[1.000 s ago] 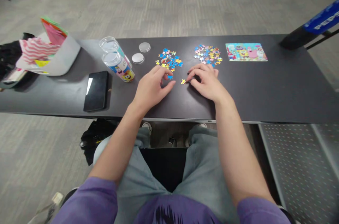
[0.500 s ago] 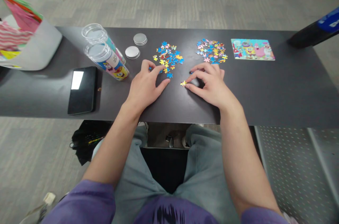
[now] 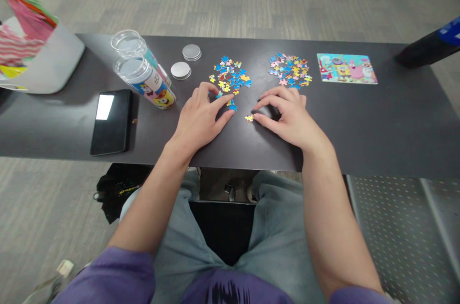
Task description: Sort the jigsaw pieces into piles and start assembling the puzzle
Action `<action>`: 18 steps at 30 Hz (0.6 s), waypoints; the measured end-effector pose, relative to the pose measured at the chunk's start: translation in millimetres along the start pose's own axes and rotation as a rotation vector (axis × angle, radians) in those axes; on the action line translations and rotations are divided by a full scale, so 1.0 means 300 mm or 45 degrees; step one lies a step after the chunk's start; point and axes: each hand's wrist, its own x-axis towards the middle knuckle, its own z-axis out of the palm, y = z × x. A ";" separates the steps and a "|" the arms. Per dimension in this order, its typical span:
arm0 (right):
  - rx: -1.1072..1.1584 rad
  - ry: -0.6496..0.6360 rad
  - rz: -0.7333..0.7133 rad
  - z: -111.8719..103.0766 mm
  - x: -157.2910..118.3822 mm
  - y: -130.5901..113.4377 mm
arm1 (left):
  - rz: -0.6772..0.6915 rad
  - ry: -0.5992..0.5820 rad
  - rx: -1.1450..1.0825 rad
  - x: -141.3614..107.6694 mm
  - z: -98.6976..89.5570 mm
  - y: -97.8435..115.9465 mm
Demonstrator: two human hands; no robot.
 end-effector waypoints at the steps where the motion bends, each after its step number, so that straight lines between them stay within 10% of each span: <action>1: 0.003 -0.002 -0.006 0.003 0.001 -0.001 | 0.004 0.018 0.004 -0.001 -0.003 0.002; 18: -0.071 -0.019 -0.019 0.014 0.000 -0.013 | 0.161 0.037 -0.166 -0.017 0.047 0.037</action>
